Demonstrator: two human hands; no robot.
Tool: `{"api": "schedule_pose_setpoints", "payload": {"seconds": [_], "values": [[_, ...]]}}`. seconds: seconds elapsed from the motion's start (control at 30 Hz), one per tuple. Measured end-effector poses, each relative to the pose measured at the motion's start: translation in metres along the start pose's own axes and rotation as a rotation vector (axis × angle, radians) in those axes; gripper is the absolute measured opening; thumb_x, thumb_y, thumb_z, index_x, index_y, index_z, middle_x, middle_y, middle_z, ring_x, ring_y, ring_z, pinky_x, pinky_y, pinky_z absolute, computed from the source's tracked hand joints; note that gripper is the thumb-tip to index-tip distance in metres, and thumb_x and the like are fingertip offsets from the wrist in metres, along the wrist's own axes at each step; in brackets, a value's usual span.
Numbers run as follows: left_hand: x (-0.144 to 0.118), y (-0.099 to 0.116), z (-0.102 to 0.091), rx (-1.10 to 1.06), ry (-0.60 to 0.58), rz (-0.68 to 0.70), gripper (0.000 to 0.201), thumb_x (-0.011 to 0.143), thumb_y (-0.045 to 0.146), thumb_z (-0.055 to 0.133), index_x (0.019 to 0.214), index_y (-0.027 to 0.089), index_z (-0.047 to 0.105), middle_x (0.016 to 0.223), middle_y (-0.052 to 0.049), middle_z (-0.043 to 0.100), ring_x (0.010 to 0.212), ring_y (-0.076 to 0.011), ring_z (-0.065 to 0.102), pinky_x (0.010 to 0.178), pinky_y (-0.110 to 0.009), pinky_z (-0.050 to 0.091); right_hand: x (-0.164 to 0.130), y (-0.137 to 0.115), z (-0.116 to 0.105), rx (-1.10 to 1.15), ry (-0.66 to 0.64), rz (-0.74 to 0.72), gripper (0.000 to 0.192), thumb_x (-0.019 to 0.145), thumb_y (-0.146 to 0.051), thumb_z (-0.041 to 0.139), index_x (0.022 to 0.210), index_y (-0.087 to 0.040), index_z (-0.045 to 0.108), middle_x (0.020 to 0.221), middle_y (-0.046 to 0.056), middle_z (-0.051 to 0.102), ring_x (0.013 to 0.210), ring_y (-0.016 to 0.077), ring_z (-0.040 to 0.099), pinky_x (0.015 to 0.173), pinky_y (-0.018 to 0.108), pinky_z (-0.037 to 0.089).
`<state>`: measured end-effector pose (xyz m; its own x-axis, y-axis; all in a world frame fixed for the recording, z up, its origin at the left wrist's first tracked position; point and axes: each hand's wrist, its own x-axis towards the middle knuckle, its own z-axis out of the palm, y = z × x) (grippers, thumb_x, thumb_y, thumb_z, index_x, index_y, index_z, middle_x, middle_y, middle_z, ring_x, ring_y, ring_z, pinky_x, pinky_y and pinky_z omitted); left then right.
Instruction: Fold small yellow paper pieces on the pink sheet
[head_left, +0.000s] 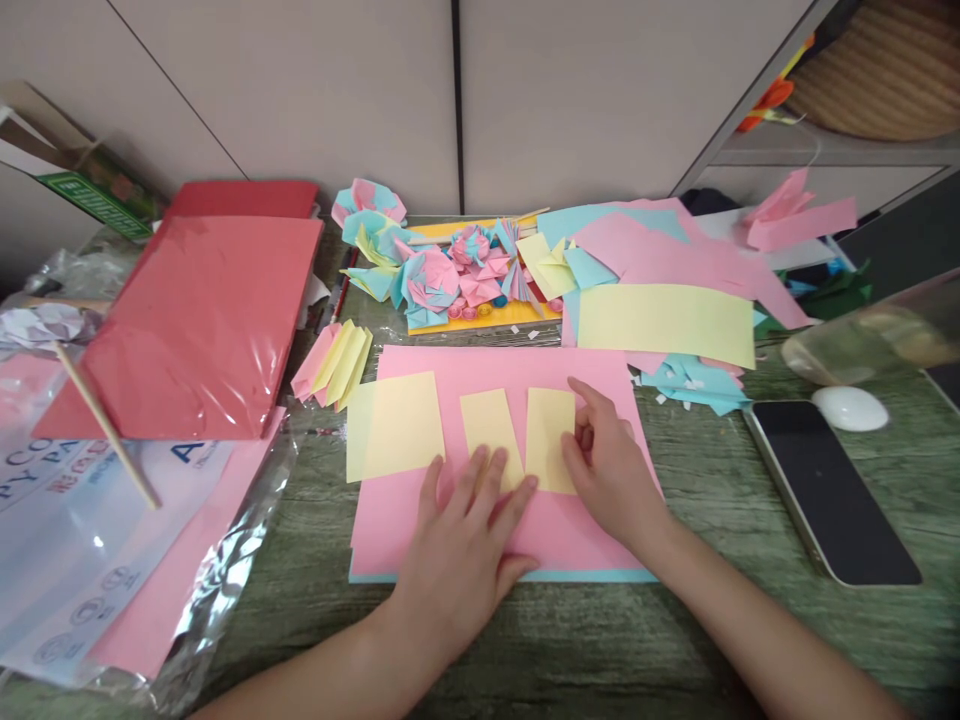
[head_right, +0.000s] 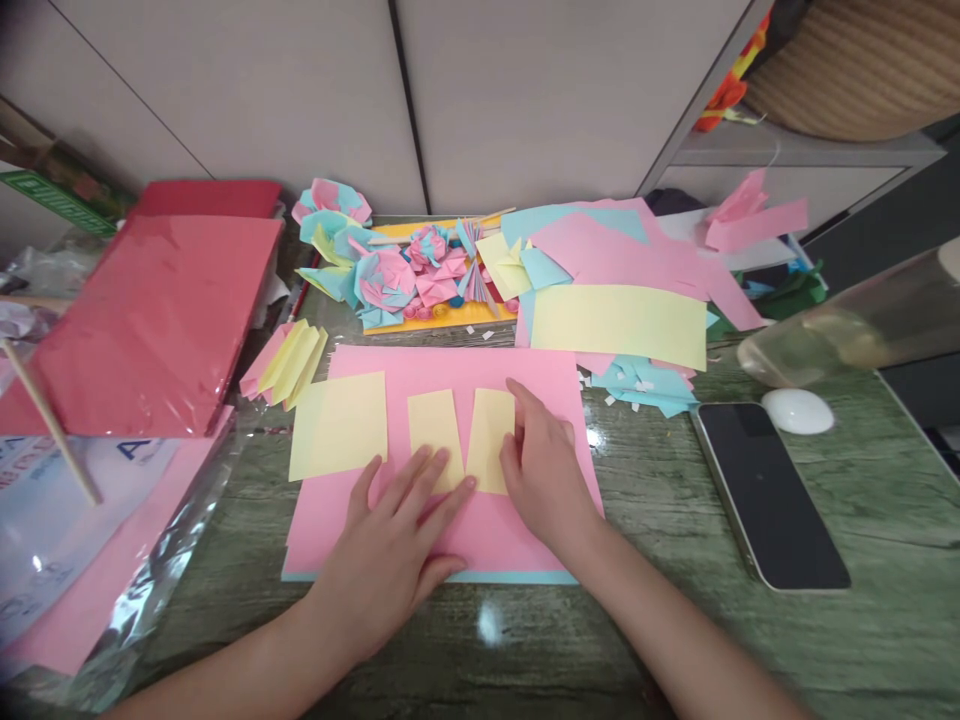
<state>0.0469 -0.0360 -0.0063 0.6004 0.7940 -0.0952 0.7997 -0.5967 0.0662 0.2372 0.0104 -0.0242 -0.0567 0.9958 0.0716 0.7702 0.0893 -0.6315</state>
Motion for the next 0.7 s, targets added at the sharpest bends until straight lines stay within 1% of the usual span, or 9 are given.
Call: {"api": "schedule_pose_setpoints", "payload": {"seconds": [0.27, 0.4, 0.7], "values": [[0.0004, 0.0005, 0.0005, -0.009, -0.003, -0.009, 0.056, 0.089, 0.056, 0.018, 0.139, 0.031, 0.022, 0.145, -0.007, 0.027, 0.134, -0.0279, 0.022, 0.099, -0.061, 0.024, 0.0007, -0.0003, 0.0003, 0.002, -0.003, -0.022, 0.056, 0.08, -0.018, 0.043, 0.133, -0.021, 0.027, 0.081, 0.003, 0.051, 0.071, 0.0183, 0.049, 0.074, 0.04, 0.041], [-0.0012, 0.0007, -0.0002, -0.001, 0.0, -0.011, 0.056, 0.089, 0.056, 0.019, 0.139, 0.031, 0.023, 0.145, -0.007, 0.027, 0.133, -0.0277, 0.022, 0.098, -0.061, 0.024, 0.0007, -0.0001, 0.0001, 0.008, -0.021, -0.016, 0.055, 0.08, -0.015, 0.041, 0.133, -0.02, 0.026, 0.085, 0.004, 0.052, 0.074, 0.0187, 0.05, 0.074, 0.039, 0.041], [-0.0013, 0.001, 0.0006, -0.006, -0.003, -0.019, 0.058, 0.087, 0.058, 0.017, 0.139, 0.033, 0.02, 0.147, -0.007, 0.024, 0.135, -0.0275, 0.019, 0.098, -0.061, 0.025, 0.0002, 0.0, -0.0004, 0.004, -0.016, -0.019, 0.057, 0.079, -0.014, 0.042, 0.133, -0.02, 0.027, 0.084, 0.004, 0.052, 0.074, 0.0189, 0.05, 0.073, 0.039, 0.041]]}}
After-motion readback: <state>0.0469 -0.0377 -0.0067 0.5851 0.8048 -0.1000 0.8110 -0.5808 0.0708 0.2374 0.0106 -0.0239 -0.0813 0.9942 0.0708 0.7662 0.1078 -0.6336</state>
